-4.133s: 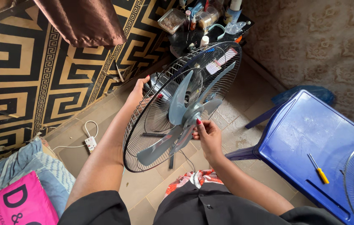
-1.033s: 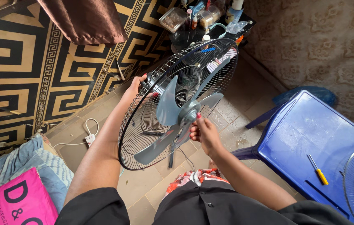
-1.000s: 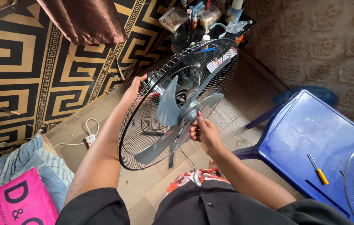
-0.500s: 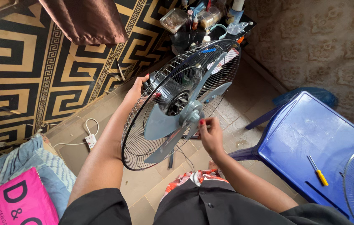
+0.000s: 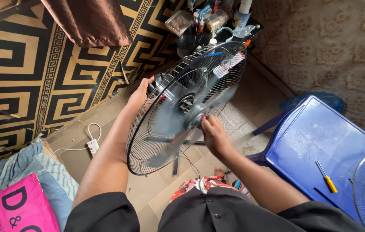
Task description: The person assembles a standing electric fan by attaching the fan blades to the motor, securing them with a nut, and then fitting the front and rear protective cages. The person then plugs the fan into a power strip and turns it on to test operation.
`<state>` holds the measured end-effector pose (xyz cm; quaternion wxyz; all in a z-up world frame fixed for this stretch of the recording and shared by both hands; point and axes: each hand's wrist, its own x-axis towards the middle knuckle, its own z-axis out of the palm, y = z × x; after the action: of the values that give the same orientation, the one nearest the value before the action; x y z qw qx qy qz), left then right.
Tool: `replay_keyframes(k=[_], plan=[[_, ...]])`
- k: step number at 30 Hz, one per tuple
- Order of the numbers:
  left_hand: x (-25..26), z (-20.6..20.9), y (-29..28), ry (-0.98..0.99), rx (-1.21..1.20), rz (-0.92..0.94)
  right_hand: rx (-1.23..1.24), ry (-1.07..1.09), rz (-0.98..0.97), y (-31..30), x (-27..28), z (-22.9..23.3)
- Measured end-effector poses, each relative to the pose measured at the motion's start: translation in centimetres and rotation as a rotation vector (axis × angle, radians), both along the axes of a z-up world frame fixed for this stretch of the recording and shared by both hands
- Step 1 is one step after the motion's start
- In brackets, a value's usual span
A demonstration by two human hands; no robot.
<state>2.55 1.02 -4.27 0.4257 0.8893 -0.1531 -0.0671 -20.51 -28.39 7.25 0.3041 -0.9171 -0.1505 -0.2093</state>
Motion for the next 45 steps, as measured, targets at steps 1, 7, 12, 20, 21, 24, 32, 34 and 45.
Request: replay_keyframes(k=[1, 7, 12, 20, 21, 24, 32, 34, 45], plan=[[0.7, -1.3, -0.3, 0.053, -0.045, 0.004, -0.075, -0.027, 0.044, -0.4, 0.2, 0.7], [1.5, -0.1, 0.2, 0.124, -0.259, 0.039, -0.195, -0.04, 0.238, -2.0, 1.3, 1.7], [-1.2, 4.7, 0.2, -0.083, -0.022, -0.055, -0.204, -0.037, 0.257, -2.0, 1.4, 1.4], [-11.9, 18.7, 5.4, 0.14, -0.738, 0.272, -0.207, -0.077, 0.29, -0.9, 1.3, 1.8], [-15.0, 21.2, 5.4, 0.004, -0.845, 0.238, -0.162, -0.078, 0.287, -0.9, 1.3, 1.8], [-22.1, 25.0, 2.6, -0.435, -0.544, 0.194, 0.02, -0.081, 0.25, -0.6, 1.0, 1.5], [-29.8, 14.0, -7.9, -0.885, -0.224, 0.211, 0.39, 0.447, -0.2, 1.3, 1.0, -2.9], [-30.3, 13.0, -9.2, -0.396, -0.166, 0.314, 0.466, 0.422, -0.17, 1.8, 0.6, -3.2], [-21.8, 11.7, -9.9, -0.255, -0.388, 0.342, 0.335, 0.293, -0.165, 3.0, 1.2, -0.8]])
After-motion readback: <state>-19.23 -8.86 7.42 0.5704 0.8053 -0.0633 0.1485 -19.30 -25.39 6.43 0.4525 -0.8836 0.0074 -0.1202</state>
